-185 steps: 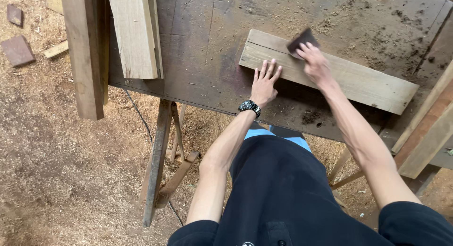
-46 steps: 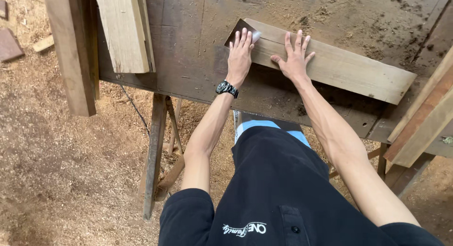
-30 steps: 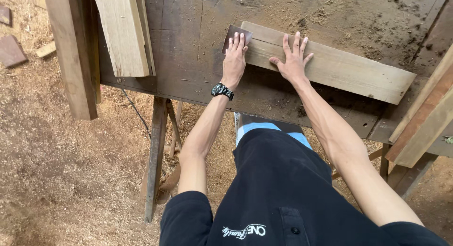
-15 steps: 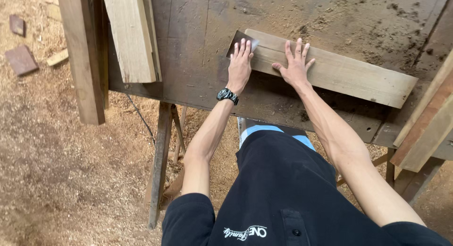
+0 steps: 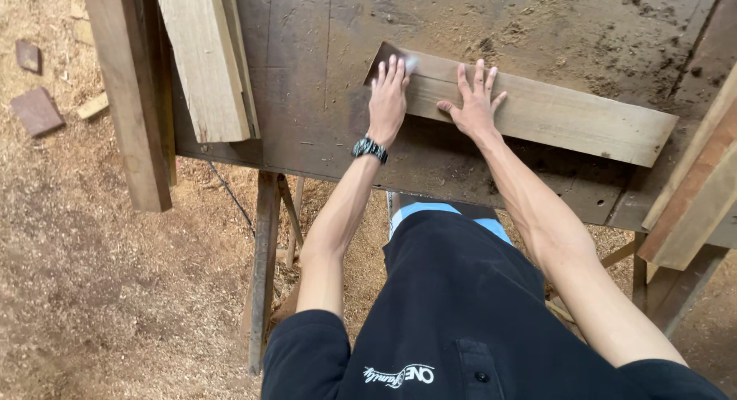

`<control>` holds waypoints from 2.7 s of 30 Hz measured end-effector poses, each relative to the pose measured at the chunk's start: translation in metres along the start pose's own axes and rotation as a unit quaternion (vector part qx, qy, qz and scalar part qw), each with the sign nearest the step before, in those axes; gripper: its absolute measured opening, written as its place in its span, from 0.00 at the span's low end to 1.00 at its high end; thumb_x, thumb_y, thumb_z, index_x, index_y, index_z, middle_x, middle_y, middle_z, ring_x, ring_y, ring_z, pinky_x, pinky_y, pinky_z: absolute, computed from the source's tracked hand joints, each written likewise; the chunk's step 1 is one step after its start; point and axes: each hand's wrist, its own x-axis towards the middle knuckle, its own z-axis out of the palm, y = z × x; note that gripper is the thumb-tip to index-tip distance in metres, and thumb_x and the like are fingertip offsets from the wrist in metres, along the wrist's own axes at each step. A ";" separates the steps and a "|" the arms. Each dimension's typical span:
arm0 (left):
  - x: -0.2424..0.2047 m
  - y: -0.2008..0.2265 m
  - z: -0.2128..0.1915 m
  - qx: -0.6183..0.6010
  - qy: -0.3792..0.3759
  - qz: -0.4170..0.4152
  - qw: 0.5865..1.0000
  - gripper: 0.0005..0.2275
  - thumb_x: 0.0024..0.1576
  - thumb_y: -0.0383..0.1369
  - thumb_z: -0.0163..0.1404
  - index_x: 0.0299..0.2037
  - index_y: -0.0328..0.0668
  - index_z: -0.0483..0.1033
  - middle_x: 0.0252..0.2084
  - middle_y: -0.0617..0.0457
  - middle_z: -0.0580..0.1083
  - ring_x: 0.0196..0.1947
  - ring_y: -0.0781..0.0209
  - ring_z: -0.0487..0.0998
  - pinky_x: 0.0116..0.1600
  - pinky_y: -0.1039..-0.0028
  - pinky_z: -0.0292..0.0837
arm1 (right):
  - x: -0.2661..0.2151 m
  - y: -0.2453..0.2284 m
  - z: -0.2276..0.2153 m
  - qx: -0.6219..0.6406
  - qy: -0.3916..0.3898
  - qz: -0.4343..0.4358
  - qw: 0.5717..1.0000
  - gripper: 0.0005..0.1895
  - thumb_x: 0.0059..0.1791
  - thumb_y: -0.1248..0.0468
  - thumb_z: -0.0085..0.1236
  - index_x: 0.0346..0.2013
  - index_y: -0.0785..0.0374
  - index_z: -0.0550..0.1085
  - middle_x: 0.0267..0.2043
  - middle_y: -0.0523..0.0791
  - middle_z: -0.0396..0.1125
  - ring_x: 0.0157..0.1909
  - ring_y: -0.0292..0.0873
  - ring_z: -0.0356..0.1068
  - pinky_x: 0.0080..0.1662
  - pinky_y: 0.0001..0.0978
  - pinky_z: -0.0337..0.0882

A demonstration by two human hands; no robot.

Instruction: The person sands a piece of wood on a workbench using sandpaper, rubbing the surfaces and edges repeatedly.

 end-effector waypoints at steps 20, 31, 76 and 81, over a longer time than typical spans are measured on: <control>0.023 -0.005 -0.002 0.034 0.075 0.073 0.994 0.19 0.67 0.37 0.39 0.64 0.37 0.69 0.67 0.36 0.67 0.66 0.32 0.64 0.61 0.45 0.64 | 0.000 0.003 0.007 0.019 0.003 -0.008 1.000 0.52 0.48 0.34 0.57 0.81 0.43 0.46 0.83 0.51 0.20 0.81 0.62 0.12 0.67 0.85 0.21; 0.072 0.003 -0.042 -0.042 -0.069 0.026 0.996 0.11 0.68 0.35 0.40 0.50 0.42 0.75 0.51 0.43 0.79 0.52 0.45 0.78 0.56 0.57 0.74 | 0.002 0.000 0.006 0.014 0.009 -0.010 1.000 0.53 0.48 0.33 0.56 0.81 0.42 0.45 0.83 0.50 0.19 0.81 0.61 0.13 0.67 0.85 0.23; -0.019 -0.015 -0.007 -0.125 -0.015 -0.103 0.987 0.20 0.70 0.38 0.35 0.71 0.44 0.59 0.72 0.42 0.62 0.65 0.42 0.71 0.60 0.59 0.76 | 0.007 0.006 0.008 0.015 -0.006 0.003 1.000 0.54 0.50 0.32 0.56 0.83 0.42 0.43 0.84 0.49 0.17 0.81 0.59 0.10 0.68 0.85 0.19; -0.056 -0.009 -0.003 0.005 0.049 -0.011 0.999 0.21 0.71 0.37 0.36 0.72 0.39 0.59 0.74 0.39 0.59 0.72 0.37 0.62 0.70 0.55 0.67 | 0.007 0.002 0.004 0.015 -0.007 0.012 1.000 0.55 0.48 0.31 0.55 0.82 0.41 0.43 0.83 0.48 0.16 0.81 0.57 0.09 0.68 0.83 0.19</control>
